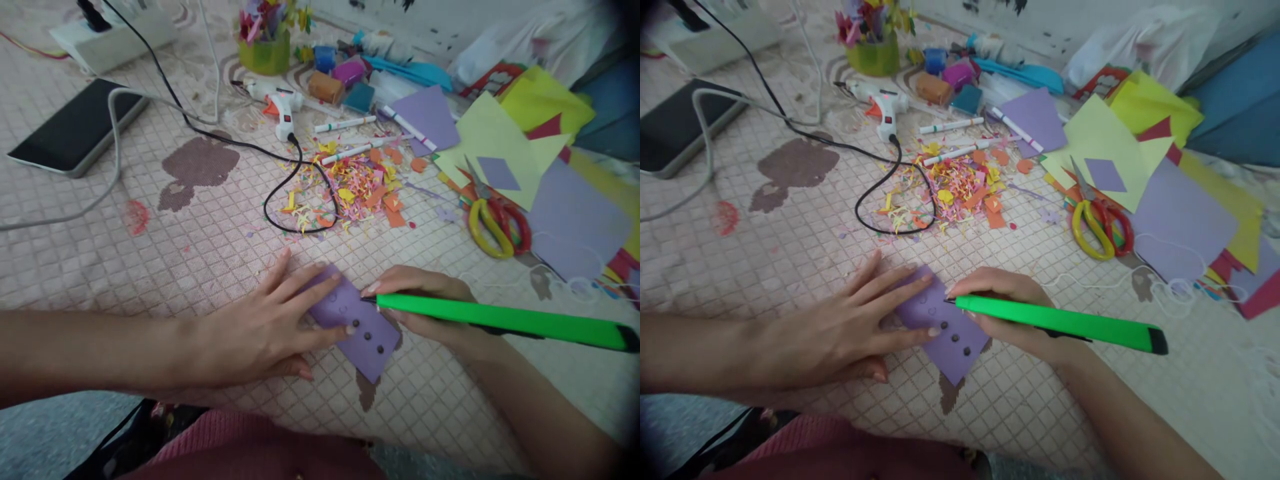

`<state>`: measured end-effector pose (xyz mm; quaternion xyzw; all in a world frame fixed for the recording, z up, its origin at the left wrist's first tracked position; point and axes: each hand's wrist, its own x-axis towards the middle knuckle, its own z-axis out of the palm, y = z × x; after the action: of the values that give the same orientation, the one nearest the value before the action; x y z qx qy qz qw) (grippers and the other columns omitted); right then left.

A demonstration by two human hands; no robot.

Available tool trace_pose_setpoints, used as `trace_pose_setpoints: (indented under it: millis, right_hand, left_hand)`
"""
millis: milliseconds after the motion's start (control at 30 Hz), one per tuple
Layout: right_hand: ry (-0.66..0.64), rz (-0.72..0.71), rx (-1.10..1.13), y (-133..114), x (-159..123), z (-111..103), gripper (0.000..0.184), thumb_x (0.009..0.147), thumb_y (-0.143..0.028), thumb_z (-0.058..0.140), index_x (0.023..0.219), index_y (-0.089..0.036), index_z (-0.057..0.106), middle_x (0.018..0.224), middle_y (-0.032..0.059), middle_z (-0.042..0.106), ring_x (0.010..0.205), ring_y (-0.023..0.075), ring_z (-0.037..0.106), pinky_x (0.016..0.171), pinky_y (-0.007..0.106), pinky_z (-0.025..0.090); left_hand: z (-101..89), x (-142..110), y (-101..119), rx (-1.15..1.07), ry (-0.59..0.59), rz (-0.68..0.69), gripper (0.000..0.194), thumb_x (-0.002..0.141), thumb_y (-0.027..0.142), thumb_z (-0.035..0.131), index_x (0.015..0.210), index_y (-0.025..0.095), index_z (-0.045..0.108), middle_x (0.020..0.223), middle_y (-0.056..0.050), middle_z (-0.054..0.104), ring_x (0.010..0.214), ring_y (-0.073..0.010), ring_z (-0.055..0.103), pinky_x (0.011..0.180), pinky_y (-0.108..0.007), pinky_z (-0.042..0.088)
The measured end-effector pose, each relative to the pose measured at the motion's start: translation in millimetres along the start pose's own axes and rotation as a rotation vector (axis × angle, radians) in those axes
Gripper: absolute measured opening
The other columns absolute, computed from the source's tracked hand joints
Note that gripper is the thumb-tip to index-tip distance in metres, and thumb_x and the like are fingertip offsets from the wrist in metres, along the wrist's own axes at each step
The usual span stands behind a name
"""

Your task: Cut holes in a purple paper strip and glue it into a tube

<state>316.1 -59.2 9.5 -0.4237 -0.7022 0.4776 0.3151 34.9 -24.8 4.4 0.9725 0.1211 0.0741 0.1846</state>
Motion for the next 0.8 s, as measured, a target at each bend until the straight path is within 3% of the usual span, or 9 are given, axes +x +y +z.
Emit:
trace_pose_setpoints:
  millis: [300, 600, 800]
  right_hand:
    - [-0.136, -0.035, 0.017, -4.8, 5.8, 2.1, 0.026, 0.086, -0.014, 0.062, 0.11, -0.024, 0.065, 0.103, 0.0062, 0.068, 0.096, 0.0202, 0.064, 0.079, 0.034, 0.052]
    - [-0.141, -0.061, -0.045, 1.8, 9.1, 7.7, 0.032, 0.082, -0.005, 0.061, 0.107, -0.025, 0.066, 0.099, 0.0028, 0.071, 0.09, 0.0163, 0.066, 0.077, 0.029, 0.052]
    - [-0.199, -0.077, -0.017, 0.3, 12.9, 4.3, 0.025, 0.084, -0.012, 0.061, 0.105, -0.024, 0.067, 0.099, 0.0032, 0.072, 0.091, 0.0159, 0.067, 0.079, 0.028, 0.051]
  left_hand:
    - [-4.9, 0.8, -3.6, -0.026, -0.079, 0.048, 0.052, 0.086, 0.036, 0.067, 0.134, 0.027, 0.051, 0.154, -0.02, 0.026, 0.143, -0.0415, 0.019, 0.105, -0.076, 0.008]
    - [-11.3, 3.5, -8.8, -0.052, -0.137, 0.122, 0.047, 0.091, 0.036, 0.059, 0.136, 0.025, 0.051, 0.153, -0.023, 0.026, 0.143, -0.0412, 0.018, 0.106, -0.075, 0.01]
    - [-10.0, 3.4, -10.9, -0.044, -0.131, 0.131, 0.048, 0.091, 0.037, 0.059, 0.137, 0.026, 0.05, 0.154, -0.022, 0.025, 0.143, -0.0411, 0.018, 0.106, -0.074, 0.01]
